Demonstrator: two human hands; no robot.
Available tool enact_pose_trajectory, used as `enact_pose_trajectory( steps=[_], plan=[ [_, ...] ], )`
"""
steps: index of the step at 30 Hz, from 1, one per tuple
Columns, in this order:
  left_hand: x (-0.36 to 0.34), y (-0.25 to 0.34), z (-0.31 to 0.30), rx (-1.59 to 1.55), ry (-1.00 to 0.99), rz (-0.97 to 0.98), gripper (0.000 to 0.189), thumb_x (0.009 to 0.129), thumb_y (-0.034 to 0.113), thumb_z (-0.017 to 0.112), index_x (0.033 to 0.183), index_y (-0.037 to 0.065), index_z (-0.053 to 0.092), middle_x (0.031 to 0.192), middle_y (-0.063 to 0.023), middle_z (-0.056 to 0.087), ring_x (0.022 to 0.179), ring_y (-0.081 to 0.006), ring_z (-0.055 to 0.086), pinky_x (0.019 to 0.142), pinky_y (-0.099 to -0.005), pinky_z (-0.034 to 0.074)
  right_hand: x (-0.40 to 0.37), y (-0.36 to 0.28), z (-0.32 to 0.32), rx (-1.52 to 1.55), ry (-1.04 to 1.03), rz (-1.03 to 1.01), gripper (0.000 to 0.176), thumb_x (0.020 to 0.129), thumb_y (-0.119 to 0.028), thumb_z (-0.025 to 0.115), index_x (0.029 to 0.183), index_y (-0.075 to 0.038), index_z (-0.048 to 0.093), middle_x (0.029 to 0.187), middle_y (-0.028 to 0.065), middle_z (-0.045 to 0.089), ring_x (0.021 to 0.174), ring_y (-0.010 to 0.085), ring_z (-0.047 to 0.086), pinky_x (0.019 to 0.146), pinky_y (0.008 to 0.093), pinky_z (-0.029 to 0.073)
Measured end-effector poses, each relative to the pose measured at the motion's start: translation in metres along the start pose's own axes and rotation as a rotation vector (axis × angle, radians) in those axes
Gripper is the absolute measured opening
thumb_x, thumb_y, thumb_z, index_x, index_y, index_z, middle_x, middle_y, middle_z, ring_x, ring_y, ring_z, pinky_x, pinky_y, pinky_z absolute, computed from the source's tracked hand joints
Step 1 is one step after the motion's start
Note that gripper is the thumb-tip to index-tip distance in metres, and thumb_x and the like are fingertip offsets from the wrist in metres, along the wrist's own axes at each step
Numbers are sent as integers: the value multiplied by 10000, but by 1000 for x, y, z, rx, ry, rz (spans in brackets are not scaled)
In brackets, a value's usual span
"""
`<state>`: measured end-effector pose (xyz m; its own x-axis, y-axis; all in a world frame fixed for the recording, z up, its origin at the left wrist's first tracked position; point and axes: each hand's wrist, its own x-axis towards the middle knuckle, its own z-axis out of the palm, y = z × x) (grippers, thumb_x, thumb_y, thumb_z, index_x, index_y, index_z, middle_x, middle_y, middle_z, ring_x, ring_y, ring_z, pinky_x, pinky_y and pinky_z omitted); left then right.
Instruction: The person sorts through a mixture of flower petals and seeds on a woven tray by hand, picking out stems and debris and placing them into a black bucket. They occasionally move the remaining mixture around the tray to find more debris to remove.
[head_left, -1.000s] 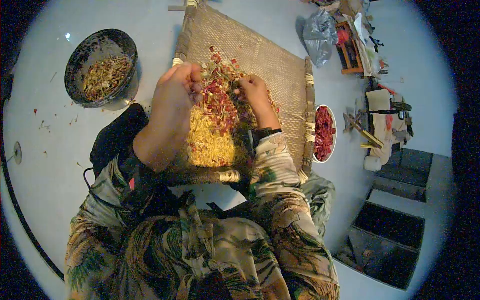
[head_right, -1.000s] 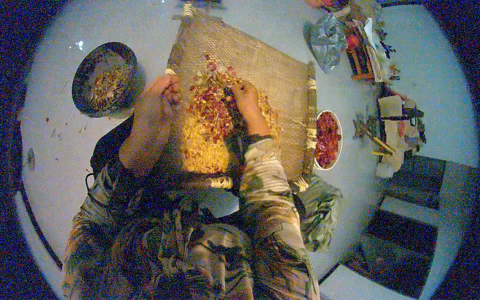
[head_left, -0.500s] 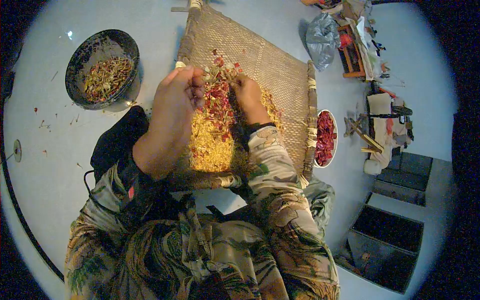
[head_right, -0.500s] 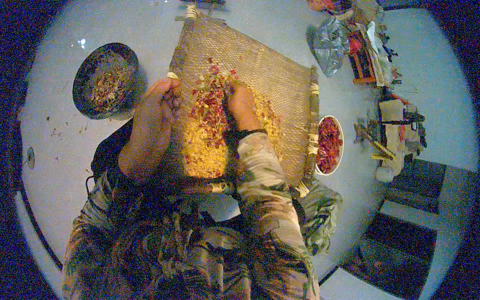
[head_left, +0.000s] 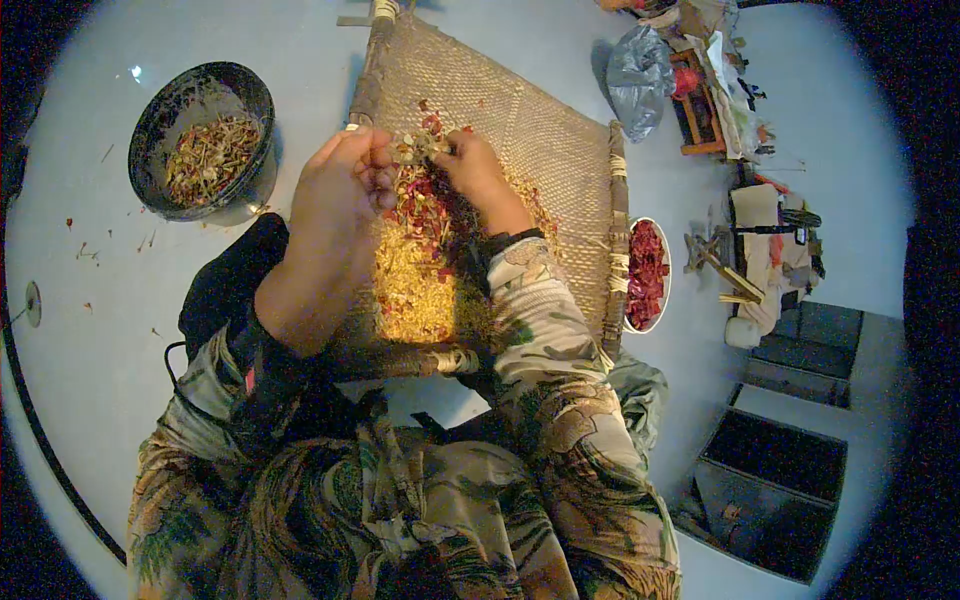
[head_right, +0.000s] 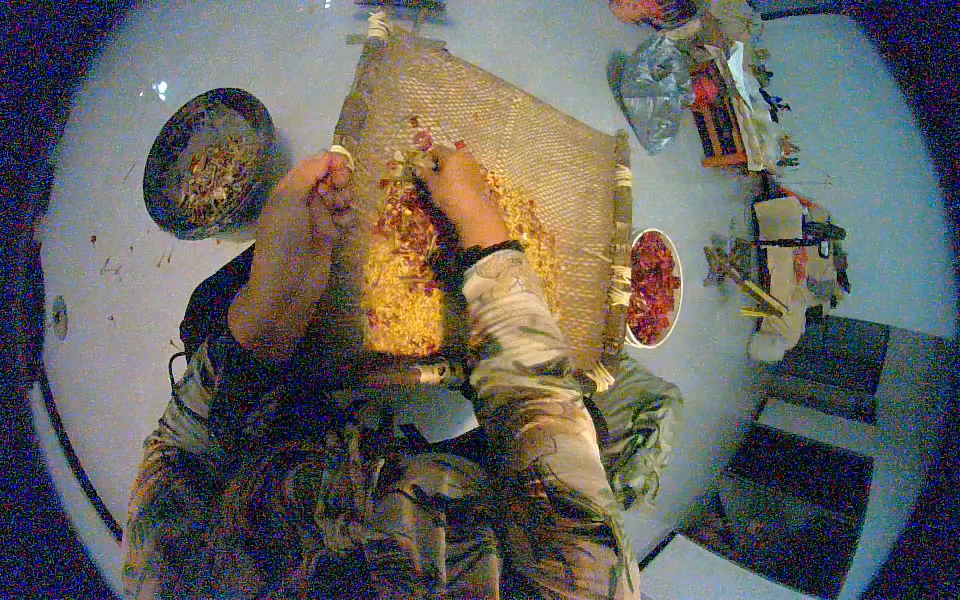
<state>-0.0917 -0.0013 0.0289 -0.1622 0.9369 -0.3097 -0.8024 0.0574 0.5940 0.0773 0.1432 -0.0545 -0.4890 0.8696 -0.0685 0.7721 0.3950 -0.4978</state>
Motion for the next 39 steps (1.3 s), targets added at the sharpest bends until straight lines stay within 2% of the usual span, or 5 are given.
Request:
enact_pose_trajectory(
  steps=[8,17,24,28,39],
  plan=[
    [-3,1,3,-62,34,28,147,860,245,500,866,107,552,748,37,531,664,-81,488,606,-227,380,15,-11,18,-248,-118,-91,589,670,-217,723,1165,-31,465,925,242,604,898,381,581,765,447,456],
    [-9,7,9,-7,54,35,121,854,234,504,867,120,543,739,44,518,649,-63,470,583,-216,357,12,-14,24,-269,-62,-47,314,718,-236,660,973,-65,593,857,212,620,857,381,590,731,450,459],
    [-2,3,4,-12,35,23,103,848,213,494,803,126,526,693,42,496,599,-67,450,548,-223,347,3,19,12,743,-59,257,153,808,-167,620,864,-25,607,735,1,610,603,98,523,541,253,434],
    [-1,-2,10,25,108,34,132,869,199,473,821,85,521,685,21,493,591,-79,450,531,-226,356,-15,4,-17,1170,-156,306,107,845,-111,572,937,-60,588,805,0,601,600,69,496,525,207,416],
    [14,-39,6,221,143,-96,364,867,366,477,1017,37,522,960,-73,566,880,-172,561,740,-316,442,-55,-35,-54,1306,-144,321,97,850,-128,577,917,-58,576,772,-2,587,593,78,506,503,207,411]
  ],
)
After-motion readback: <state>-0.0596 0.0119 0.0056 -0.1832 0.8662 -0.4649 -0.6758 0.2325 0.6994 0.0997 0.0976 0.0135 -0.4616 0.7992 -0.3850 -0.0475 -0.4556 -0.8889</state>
